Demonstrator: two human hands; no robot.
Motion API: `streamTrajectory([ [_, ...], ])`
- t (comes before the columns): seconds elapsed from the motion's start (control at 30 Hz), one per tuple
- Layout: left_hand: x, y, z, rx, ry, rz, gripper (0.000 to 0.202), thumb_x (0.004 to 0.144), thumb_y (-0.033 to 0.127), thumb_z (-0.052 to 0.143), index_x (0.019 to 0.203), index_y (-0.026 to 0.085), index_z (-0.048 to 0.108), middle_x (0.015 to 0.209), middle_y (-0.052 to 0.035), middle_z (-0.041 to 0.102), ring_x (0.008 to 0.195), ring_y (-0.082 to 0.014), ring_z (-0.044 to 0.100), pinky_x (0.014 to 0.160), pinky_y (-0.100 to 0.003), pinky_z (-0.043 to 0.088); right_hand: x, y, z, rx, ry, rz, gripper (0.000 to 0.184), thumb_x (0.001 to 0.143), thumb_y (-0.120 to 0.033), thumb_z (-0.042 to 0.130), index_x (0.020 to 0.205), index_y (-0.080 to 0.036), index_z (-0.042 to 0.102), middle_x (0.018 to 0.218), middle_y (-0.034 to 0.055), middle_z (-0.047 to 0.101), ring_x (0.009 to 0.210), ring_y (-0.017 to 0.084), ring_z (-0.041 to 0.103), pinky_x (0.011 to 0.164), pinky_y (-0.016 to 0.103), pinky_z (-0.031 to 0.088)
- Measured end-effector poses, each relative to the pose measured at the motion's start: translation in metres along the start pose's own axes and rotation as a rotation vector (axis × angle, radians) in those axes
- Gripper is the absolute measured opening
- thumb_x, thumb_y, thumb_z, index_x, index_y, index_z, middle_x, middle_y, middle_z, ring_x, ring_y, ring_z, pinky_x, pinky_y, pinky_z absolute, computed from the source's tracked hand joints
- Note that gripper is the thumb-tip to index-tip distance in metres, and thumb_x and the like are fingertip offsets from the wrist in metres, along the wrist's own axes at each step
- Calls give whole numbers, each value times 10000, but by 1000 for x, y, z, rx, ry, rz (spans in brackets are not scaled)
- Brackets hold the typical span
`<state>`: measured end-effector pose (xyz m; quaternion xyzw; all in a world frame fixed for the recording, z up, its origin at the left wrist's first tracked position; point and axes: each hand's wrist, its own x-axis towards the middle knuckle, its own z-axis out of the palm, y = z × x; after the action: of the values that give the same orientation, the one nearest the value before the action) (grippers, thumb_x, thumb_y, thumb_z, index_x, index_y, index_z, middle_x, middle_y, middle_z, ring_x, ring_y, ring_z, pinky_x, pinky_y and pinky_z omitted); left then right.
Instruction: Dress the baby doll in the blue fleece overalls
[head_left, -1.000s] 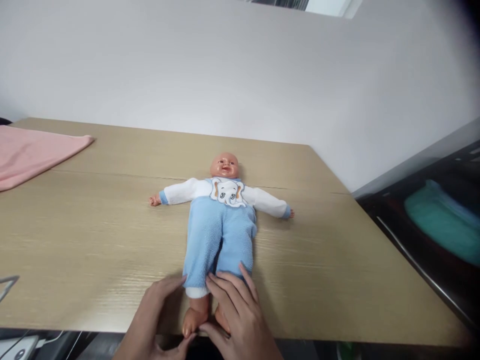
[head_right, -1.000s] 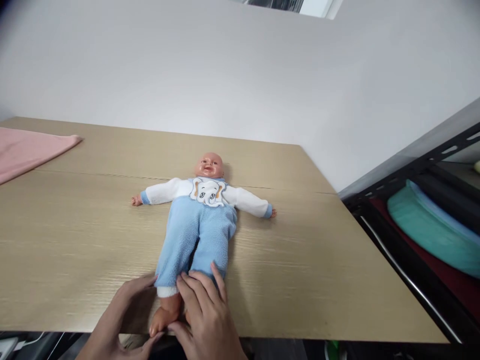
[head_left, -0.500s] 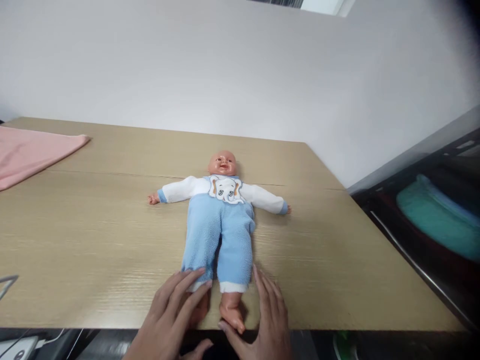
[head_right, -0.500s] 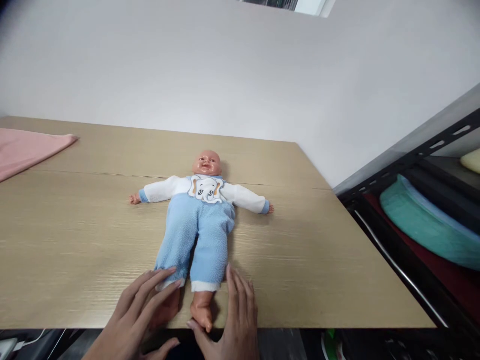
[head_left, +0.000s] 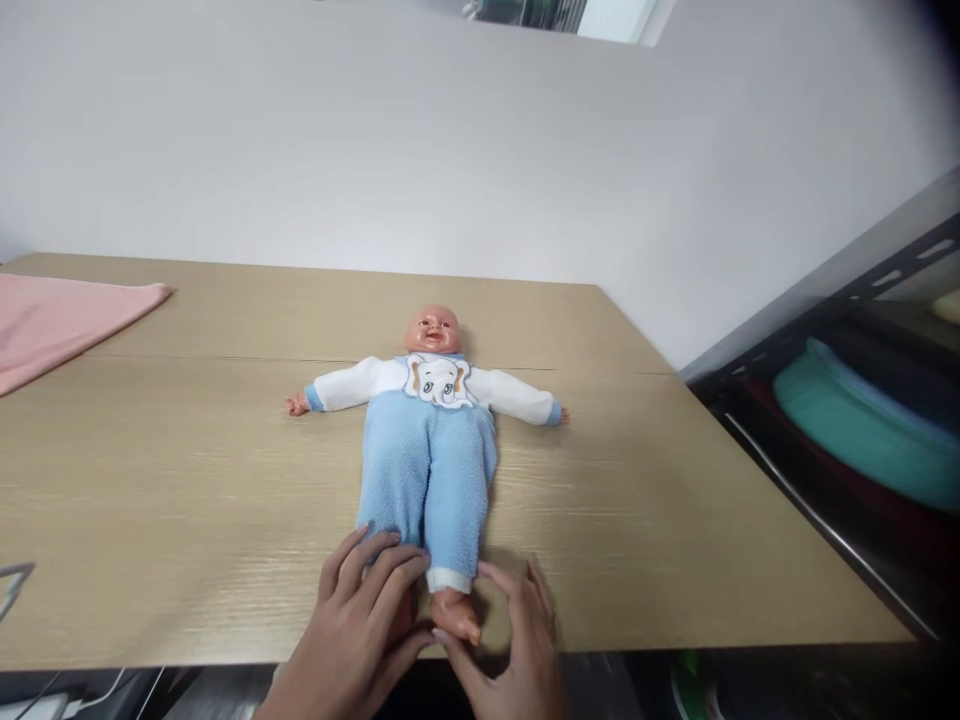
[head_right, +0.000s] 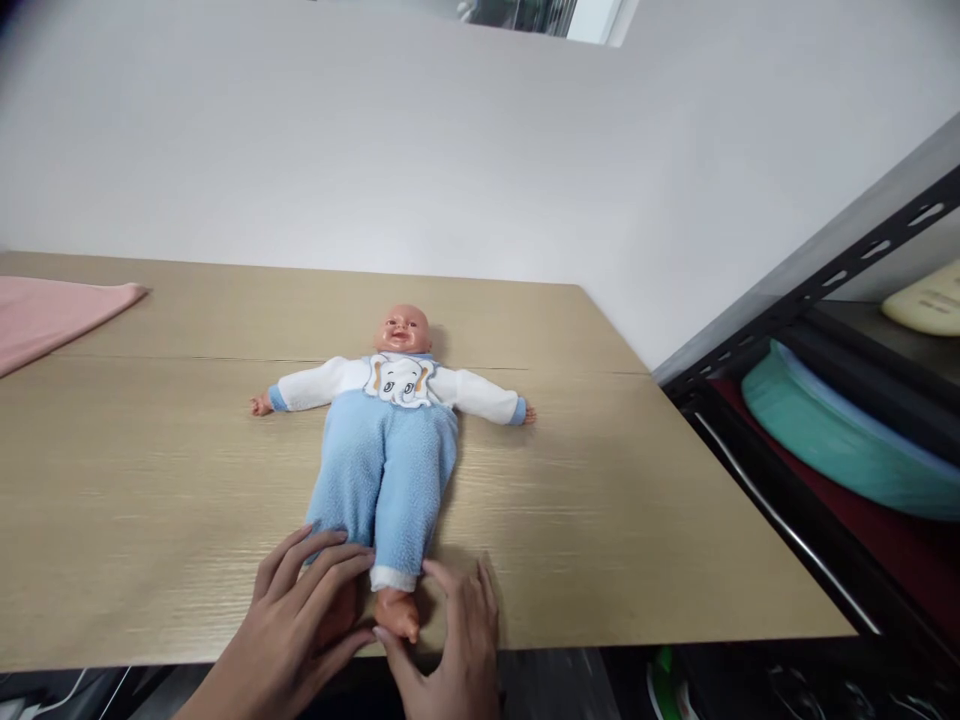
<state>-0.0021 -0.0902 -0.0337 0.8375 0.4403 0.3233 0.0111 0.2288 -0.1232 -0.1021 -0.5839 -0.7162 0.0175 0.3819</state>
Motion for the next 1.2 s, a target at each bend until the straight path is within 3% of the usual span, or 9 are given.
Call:
streamTrajectory([
  [0.23,1,-9,-24,-29,-97,45,483,975,417,815,1397,250,651,1447,-104,725,1381,-328,585,1217,-454,374,24,24,-36,175,-153,-43,942,822,-602,940,1594,-276,510,1556,194,658,1358,479,686,1046,621,624],
  [0.37,19,-18,-40,-116,-168,-33,341,1042,332,729,1367,288,634,1521,-87,671,1408,-325,540,1133,-450,454,65,62,-61,168,-178,-148,619,1005,-600,760,1516,-302,579,1613,167,619,1445,436,631,1147,627,547],
  [0.47,49,-28,-36,-154,-177,-66,234,1113,328,646,1344,302,628,1538,-76,658,1427,-330,523,1169,-507,432,109,100,-57,86,-60,-59,438,1079,-504,689,1460,-308,598,1511,152,676,1420,392,636,1202,631,500],
  [0.6,106,-48,-13,-146,-136,-63,238,1134,403,634,1334,273,636,1548,-106,639,1448,-354,512,1225,-593,406,171,152,-31,-36,8,-96,558,1040,-539,704,1498,-252,564,1516,210,663,1434,429,615,1221,675,469],
  [0.77,179,-71,18,-90,-131,10,358,1079,426,713,1355,214,632,1519,-152,646,1437,-383,517,1232,-599,441,227,189,-13,32,-71,-96,701,917,-564,782,1487,-191,616,1491,250,695,1403,463,640,1189,700,502],
  [0.87,213,-75,36,-74,-186,49,451,1033,451,767,1382,203,624,1492,-154,660,1430,-383,533,1225,-566,464,245,189,-15,202,-119,-63,485,880,-472,806,1291,-224,735,1257,170,798,1149,380,767,997,561,645],
  [0.97,236,-72,54,-33,-256,57,651,951,492,856,1456,174,594,1487,-173,661,1421,-396,546,1214,-546,473,259,173,-24,283,-62,-43,393,872,-441,825,1192,-231,736,1103,113,802,951,296,786,837,441,684],
  [1.1,250,-67,71,13,-259,46,770,911,550,880,1489,141,576,1456,-195,682,1354,-412,592,1158,-559,485,274,125,-36,441,-17,-70,488,840,-465,934,1210,-231,717,1127,97,797,939,259,785,882,431,714],
  [1.2,252,-71,76,-27,-184,-10,549,975,516,806,1369,166,650,1334,-177,738,1255,-396,644,1060,-528,508,277,83,-37,550,-95,-120,557,832,-428,983,1280,-248,705,1144,87,801,996,267,809,898,442,735],
])
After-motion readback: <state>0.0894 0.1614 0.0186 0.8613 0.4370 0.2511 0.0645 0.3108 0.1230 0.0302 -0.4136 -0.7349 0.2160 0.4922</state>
